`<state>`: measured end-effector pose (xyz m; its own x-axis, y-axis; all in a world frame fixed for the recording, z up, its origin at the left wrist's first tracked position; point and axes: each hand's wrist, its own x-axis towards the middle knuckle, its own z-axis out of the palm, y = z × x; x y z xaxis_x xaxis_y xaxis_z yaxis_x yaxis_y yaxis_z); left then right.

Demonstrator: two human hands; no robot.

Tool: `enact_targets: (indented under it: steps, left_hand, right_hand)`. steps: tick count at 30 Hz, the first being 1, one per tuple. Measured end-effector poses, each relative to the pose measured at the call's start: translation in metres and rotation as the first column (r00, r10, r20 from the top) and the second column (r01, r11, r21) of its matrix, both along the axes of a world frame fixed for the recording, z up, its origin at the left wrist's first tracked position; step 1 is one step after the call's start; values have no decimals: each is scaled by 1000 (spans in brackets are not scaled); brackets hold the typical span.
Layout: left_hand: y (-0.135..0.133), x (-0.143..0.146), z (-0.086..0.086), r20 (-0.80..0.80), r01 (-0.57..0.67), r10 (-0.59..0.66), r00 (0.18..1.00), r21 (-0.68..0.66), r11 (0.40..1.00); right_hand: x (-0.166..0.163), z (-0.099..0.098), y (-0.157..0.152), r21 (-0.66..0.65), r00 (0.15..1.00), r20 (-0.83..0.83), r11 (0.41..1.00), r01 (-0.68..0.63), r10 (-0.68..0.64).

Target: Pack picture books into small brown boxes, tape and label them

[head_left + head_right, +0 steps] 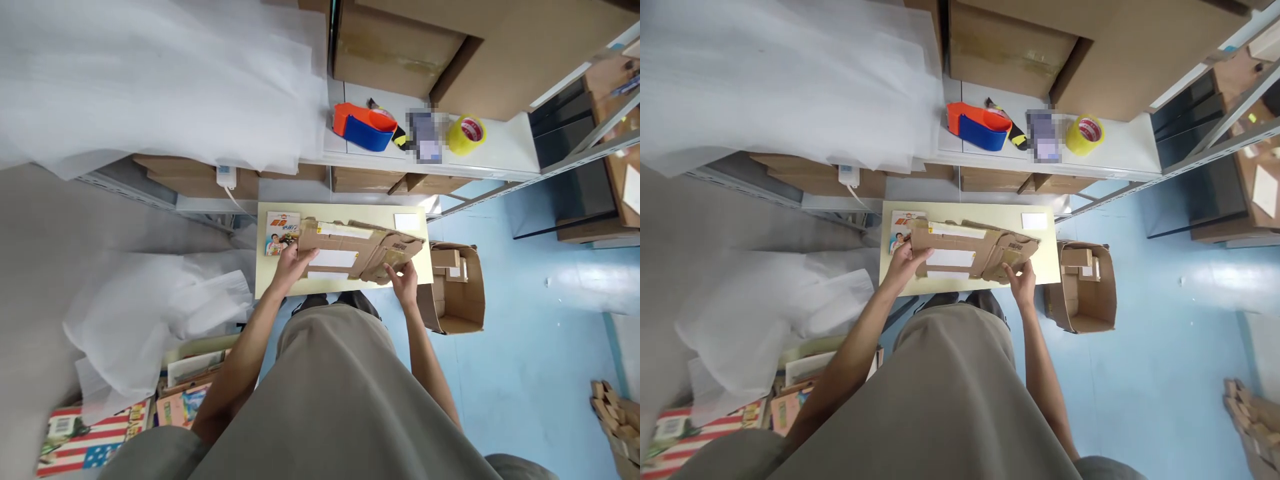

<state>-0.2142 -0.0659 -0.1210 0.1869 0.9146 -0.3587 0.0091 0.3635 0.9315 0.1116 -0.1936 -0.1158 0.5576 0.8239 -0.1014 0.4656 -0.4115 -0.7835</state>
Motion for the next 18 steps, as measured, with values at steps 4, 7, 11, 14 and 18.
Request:
enact_targets:
  steps: [4,7,11,14,18]
  left_hand:
    - [10,15,-9,-82,24,-21,996,35,999]
    - [13,26,-22,-233,18,-9,972,36,999]
    - [12,37,-41,-396,21,-43,917,-60,998]
    - [10,43,-53,-472,8,-73,878,-139,990]
    - [9,51,-56,-401,58,-85,912,-79,995]
  right_hand:
    - [31,-12,18,-67,998,-64,997,-29,24]
    - [53,-23,30,-92,981,-179,992,-92,74]
    - [70,-40,39,-75,939,-314,982,-171,139]
    - [81,-50,41,-96,927,-343,976,-194,151]
    - [98,-51,44,-93,907,-381,969,-230,179]
